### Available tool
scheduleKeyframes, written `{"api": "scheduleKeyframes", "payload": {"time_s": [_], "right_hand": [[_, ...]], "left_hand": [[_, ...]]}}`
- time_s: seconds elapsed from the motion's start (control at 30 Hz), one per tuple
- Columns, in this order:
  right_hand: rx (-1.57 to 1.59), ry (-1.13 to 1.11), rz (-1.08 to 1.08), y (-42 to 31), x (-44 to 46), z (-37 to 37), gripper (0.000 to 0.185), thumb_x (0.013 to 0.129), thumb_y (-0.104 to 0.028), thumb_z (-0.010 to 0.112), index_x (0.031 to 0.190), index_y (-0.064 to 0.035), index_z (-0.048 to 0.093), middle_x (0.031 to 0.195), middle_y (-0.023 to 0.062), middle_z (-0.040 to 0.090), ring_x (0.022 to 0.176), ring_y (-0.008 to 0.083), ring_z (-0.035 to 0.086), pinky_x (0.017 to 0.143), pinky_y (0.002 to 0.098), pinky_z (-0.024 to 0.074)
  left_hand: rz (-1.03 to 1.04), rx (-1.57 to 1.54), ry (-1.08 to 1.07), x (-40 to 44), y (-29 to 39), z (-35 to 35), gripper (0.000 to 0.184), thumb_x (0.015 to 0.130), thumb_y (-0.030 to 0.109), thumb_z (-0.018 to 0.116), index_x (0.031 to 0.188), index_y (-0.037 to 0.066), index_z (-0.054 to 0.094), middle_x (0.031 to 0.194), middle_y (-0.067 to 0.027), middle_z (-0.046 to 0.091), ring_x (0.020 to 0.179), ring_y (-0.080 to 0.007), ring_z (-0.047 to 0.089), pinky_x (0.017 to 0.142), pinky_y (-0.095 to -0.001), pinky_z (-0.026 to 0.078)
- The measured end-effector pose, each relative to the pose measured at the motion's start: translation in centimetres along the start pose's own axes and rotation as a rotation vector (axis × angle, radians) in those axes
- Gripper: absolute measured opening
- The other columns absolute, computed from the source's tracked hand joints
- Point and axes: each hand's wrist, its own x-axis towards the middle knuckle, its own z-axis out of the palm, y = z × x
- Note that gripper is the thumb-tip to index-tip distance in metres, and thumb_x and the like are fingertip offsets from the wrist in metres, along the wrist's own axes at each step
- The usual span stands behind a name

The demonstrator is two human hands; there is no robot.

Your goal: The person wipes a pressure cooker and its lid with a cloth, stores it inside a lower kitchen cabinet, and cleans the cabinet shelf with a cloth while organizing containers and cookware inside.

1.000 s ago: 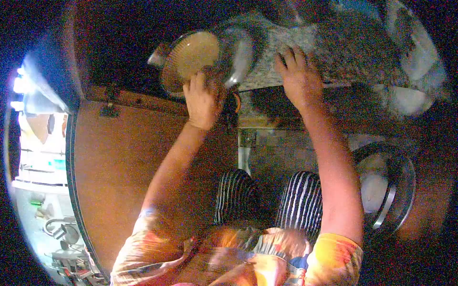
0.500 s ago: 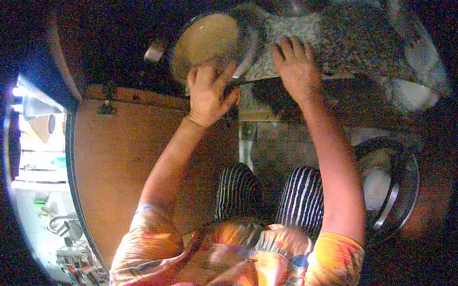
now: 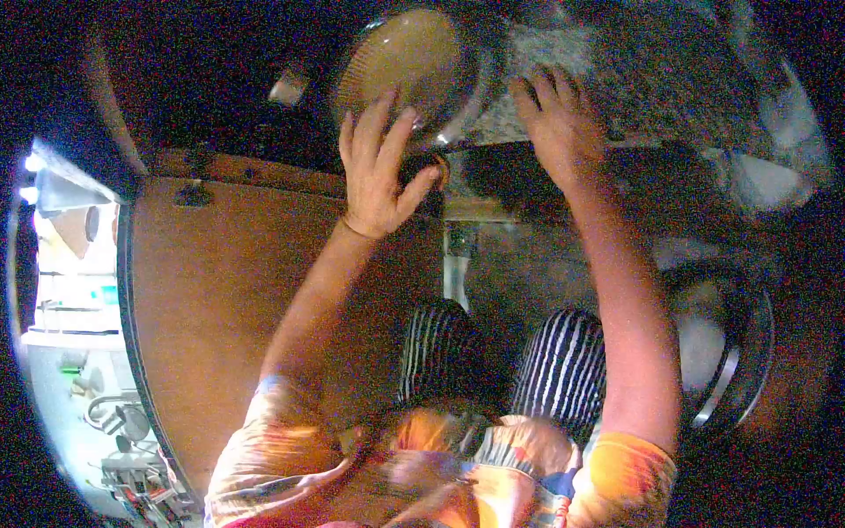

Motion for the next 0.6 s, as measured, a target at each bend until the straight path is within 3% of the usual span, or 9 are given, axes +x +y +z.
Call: {"api": "scheduleKeyframes", "payload": {"time_s": [0.13, 0.23, 0.4, 0.53, 0.6], "right_hand": [[-0.02, -0.001, -0.001, 0.1, -0.1, 0.1, 0.045, 0.08, -0.008, 0.054, 0.124, -0.0129, 0.057, 0.132, 0.008, 0.053, 0.123, 0.0266, 0.047, 0.103, 0.0433, 0.0389], [-0.051, 0.017, -0.01, 0.1, -0.1, -0.3, 0.044, 0.08, -0.008, 0.054, 0.124, -0.0128, 0.058, 0.132, 0.0078, 0.053, 0.123, 0.0264, 0.048, 0.102, 0.0432, 0.0397], [-0.028, 0.065, -0.012, 0.1, 0.0, 0.0, 0.042, 0.081, -0.009, 0.053, 0.123, -0.0129, 0.059, 0.131, 0.0073, 0.053, 0.123, 0.0257, 0.048, 0.102, 0.0423, 0.04], [-0.064, 0.035, -0.003, -0.1, -0.1, -0.2, 0.041, 0.081, -0.01, 0.054, 0.122, -0.0132, 0.059, 0.131, 0.007, 0.053, 0.122, 0.0254, 0.049, 0.101, 0.0417, 0.0405], [-0.062, 0.03, -0.011, 0.1, 0.0, -0.3, 0.041, 0.082, -0.01, 0.054, 0.122, -0.0134, 0.059, 0.131, 0.0069, 0.053, 0.122, 0.0254, 0.049, 0.101, 0.0417, 0.0407]], "left_hand": [[-0.099, 0.0, 0.139, -1.3, -1.2, -0.7, 0.069, 0.087, 0.037, 0.055, 0.142, 0.002, 0.032, 0.146, -0.0236, 0.031, 0.135, -0.0395, 0.029, 0.111, -0.0535, 0.016], [-0.25, -0.124, 0.273, -2.3, -2.9, -0.2, 0.067, 0.087, 0.036, 0.053, 0.14, 0.002, 0.034, 0.145, -0.0258, 0.03, 0.135, -0.0405, 0.028, 0.11, -0.0573, 0.014], [-0.554, -0.293, 0.359, -4.4, -4.1, 0.9, 0.054, 0.096, 0.022, 0.042, 0.141, -0.005, 0.027, 0.147, -0.024, 0.027, 0.136, -0.0378, 0.027, 0.113, -0.0418, 0.019], [-0.95, -0.593, 0.494, -6.5, -5.8, 4.9, 0.054, 0.098, 0.023, 0.041, 0.141, -0.006, 0.028, 0.146, -0.0228, 0.03, 0.134, -0.0321, 0.031, 0.111, -0.037, 0.023], [-1.0, -0.576, 0.472, -7.0, -6.1, 6.3, 0.054, 0.099, 0.025, 0.042, 0.141, -0.006, 0.029, 0.144, -0.0232, 0.034, 0.133, -0.0321, 0.034, 0.11, -0.0366, 0.024]]}}
